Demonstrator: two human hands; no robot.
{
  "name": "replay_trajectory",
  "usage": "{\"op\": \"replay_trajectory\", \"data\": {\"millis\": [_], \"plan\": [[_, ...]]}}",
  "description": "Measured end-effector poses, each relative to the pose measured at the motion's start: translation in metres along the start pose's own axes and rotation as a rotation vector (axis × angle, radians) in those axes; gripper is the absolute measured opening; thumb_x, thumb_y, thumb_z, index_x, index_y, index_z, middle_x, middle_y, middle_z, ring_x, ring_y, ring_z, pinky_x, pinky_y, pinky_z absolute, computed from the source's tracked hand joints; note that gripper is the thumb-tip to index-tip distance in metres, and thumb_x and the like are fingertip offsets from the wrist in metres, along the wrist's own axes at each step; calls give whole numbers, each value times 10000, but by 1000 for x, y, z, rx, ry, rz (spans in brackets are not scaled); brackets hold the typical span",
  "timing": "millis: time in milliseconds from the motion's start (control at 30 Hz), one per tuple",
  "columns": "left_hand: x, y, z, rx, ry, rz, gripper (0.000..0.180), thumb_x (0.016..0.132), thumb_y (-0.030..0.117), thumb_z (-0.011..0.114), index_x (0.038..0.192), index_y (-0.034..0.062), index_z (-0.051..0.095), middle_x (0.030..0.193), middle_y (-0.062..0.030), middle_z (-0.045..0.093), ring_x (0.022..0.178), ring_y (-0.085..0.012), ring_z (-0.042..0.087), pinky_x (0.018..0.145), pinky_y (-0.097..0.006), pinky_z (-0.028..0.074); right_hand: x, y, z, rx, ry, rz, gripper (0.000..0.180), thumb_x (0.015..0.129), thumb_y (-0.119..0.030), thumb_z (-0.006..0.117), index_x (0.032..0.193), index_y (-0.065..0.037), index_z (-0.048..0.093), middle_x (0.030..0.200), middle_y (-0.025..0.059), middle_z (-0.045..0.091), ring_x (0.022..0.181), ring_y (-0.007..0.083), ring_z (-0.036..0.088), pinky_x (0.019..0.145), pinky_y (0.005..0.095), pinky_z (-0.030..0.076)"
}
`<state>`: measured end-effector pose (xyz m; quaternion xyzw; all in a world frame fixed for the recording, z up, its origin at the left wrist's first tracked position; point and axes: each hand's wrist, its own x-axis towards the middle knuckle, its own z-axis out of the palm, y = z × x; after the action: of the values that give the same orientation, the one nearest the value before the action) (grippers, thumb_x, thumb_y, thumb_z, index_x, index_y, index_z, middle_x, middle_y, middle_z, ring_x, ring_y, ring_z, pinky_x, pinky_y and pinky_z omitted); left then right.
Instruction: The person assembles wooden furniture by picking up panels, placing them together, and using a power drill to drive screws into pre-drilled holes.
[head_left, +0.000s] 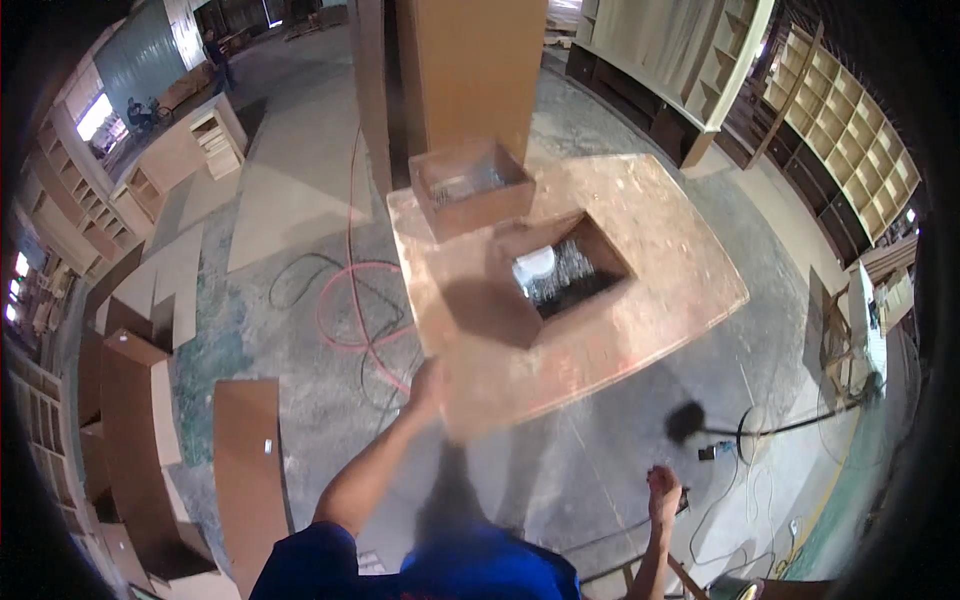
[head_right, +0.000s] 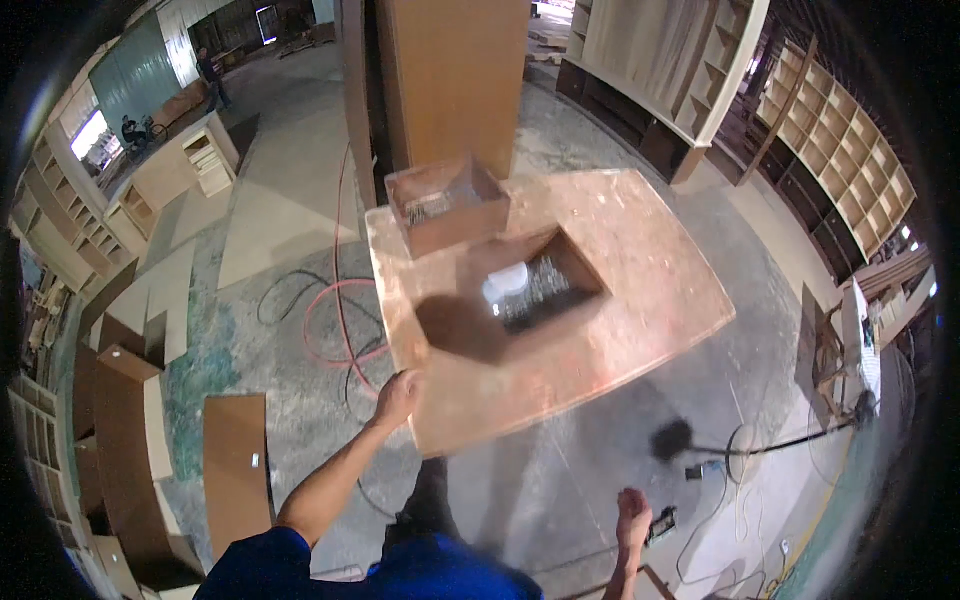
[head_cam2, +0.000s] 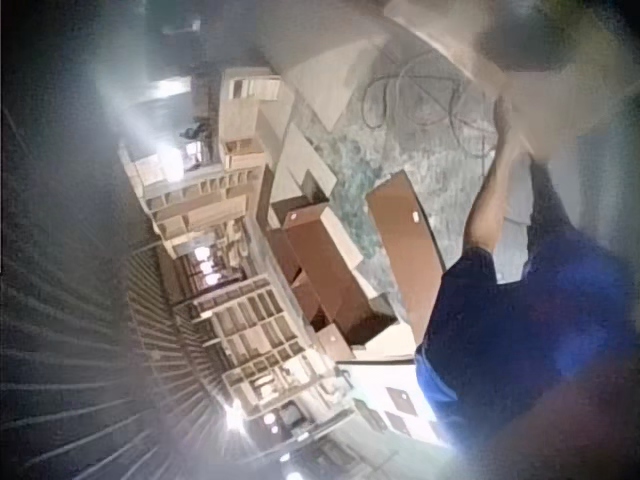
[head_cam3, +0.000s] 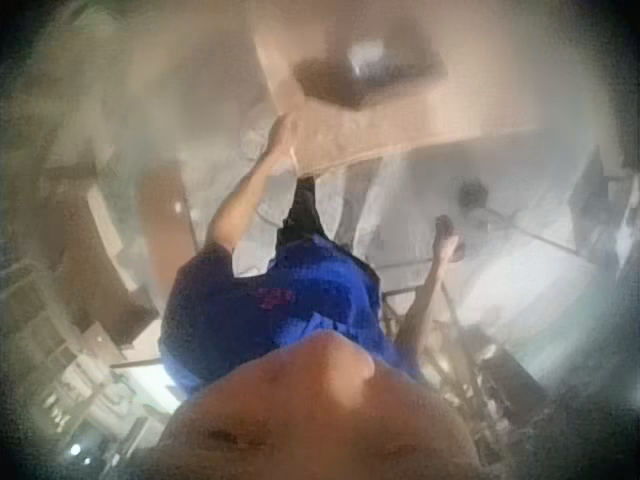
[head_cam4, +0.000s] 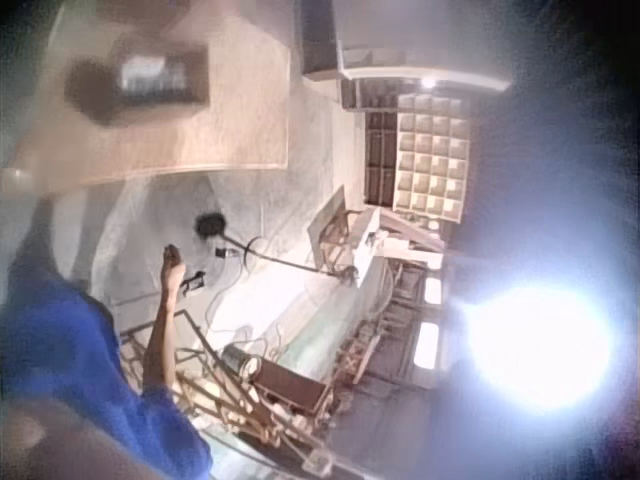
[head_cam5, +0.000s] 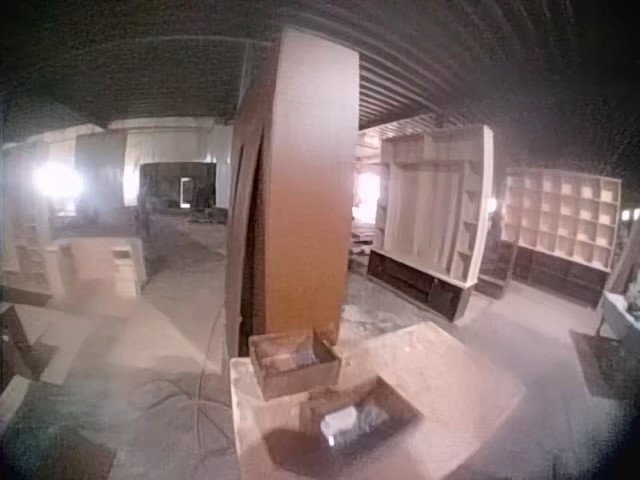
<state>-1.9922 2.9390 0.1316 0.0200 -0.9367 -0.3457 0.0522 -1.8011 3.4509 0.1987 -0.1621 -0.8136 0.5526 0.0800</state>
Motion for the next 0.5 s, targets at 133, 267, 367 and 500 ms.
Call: {"op": "replay_trajectory", "data": {"millis": [133,267,367,500], "plan": [[207,18,-32,177,400,202,435,845,90,570,1258,-8,475,1285,-214,489,1202,-385,445,1048,-482,331,51,-89,102,-280,67,147,212,878,-86,596,1060,10,642,938,121,685,862,196,649,785,315,503],[359,20,-68,376,432,404,457,784,179,672,1160,-44,539,1195,-201,555,1147,-347,492,1057,-450,329,145,-208,211,-574,-102,-147,312,807,-43,632,1118,-27,619,1071,175,639,1022,348,598,889,384,478],[406,-23,-63,447,224,381,280,826,253,643,869,-23,626,830,-243,629,956,-369,589,990,-450,387,215,-231,303,-459,-99,-268,292,837,-95,626,1119,-23,610,1080,176,631,1012,361,581,888,399,471],[355,35,-41,400,-93,447,257,841,278,638,749,39,617,680,-181,606,751,-336,595,770,-467,451,267,-202,355,-570,-185,-273,298,856,-199,631,1081,-4,611,1023,166,642,926,356,579,828,418,478]]}}
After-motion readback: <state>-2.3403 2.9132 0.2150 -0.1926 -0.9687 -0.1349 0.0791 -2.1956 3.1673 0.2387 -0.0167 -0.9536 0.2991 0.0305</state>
